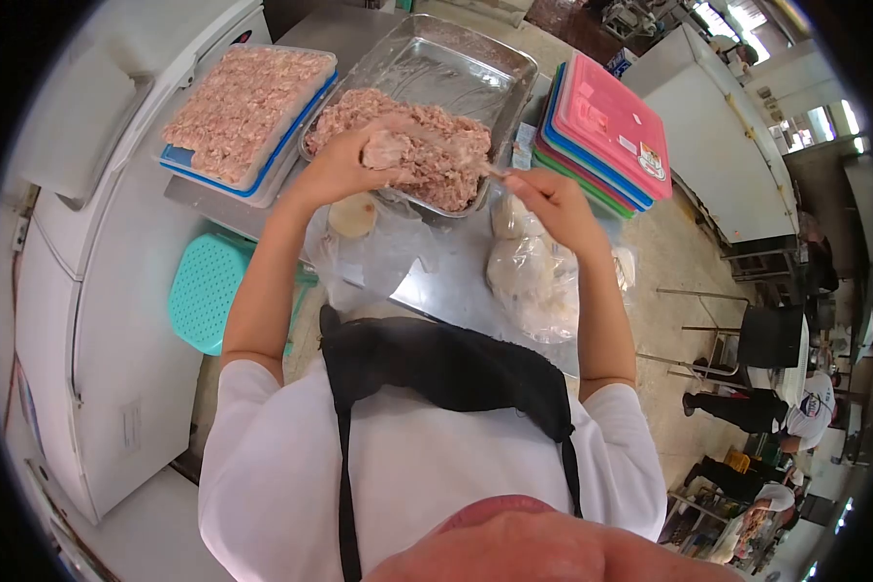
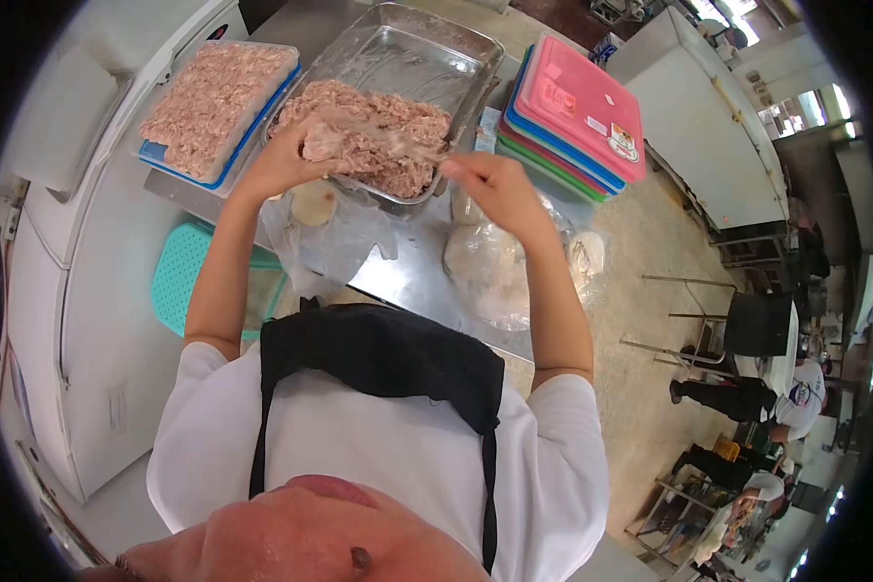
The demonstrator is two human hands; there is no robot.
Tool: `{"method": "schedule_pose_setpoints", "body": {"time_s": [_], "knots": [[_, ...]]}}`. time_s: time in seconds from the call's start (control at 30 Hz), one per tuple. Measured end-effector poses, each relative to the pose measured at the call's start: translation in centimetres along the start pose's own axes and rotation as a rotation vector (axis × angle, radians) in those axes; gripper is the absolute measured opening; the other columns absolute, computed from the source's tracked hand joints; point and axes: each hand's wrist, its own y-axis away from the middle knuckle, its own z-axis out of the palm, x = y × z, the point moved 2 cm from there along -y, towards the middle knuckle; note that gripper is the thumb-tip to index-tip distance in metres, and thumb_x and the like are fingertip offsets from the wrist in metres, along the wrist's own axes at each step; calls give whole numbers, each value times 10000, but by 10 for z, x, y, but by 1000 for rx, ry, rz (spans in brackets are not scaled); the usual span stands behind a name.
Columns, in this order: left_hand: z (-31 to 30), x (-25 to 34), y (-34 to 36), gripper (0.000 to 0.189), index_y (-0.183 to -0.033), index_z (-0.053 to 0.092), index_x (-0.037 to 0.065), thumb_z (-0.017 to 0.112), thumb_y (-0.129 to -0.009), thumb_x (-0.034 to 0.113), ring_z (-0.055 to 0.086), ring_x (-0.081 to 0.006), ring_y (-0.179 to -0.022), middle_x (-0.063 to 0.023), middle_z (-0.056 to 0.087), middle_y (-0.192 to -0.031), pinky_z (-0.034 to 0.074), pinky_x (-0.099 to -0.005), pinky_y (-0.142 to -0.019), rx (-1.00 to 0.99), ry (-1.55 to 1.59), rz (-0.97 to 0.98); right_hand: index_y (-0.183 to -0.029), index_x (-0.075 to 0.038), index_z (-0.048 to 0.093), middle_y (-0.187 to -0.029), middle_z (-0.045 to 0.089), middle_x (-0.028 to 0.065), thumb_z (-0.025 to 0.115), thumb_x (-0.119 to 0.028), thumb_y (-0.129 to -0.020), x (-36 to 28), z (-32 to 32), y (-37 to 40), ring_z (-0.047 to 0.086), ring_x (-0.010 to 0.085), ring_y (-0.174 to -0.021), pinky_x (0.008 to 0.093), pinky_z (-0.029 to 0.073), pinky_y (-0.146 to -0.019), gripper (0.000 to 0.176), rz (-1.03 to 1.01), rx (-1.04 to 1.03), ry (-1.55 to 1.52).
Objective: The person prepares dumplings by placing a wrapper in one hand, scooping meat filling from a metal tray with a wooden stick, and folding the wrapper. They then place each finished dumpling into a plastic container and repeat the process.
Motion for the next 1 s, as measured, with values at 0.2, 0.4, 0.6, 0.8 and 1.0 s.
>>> {"method": "schedule_pose_setpoints", "body": {"time_s": [0.2,0.4,0.6,0.8,1.0], "knots": [[-16,13,-5,424,-1056,625,52,747,-743,311,569,-294,-1099,-145,616,-1158,417,-375,-969,-225,-134,-127,-1027,-93,683,-810,632,130,599,-333,-900,-47,9,-18,612,286,-712,352,476,-609,284,-29,-6,276],[-43,-23,1,399,-1074,613,37,760,-738,195,581,-201,-995,-101,647,-1031,409,-355,-962,-163,-48,-78,-1010,-116,680,-801,622,105,591,-323,-896,-77,31,-34,620,305,-749,389,476,-616,252,-113,67,424],[-105,-21,28,380,-1060,615,44,770,-734,164,605,-132,-721,-30,654,-860,498,-287,-692,-174,168,-334,-1057,-69,663,-903,653,149,596,-286,-901,-128,62,-62,625,334,-820,394,485,-690,276,-204,90,269],[-181,-46,64,464,-1095,620,36,798,-704,210,596,-131,-666,-50,660,-846,492,-279,-624,-42,46,-414,-1076,5,643,-972,677,156,613,-233,-906,-136,132,-89,646,262,-886,326,483,-785,294,-41,67,33],[-287,-153,117,556,-1195,580,26,747,-722,265,596,-297,-1004,-194,630,-1058,454,-372,-888,111,-426,-359,-1111,5,634,-751,588,-6,610,-215,-926,-107,151,-68,506,59,-620,207,393,-546,288,403,172,-435]]}}
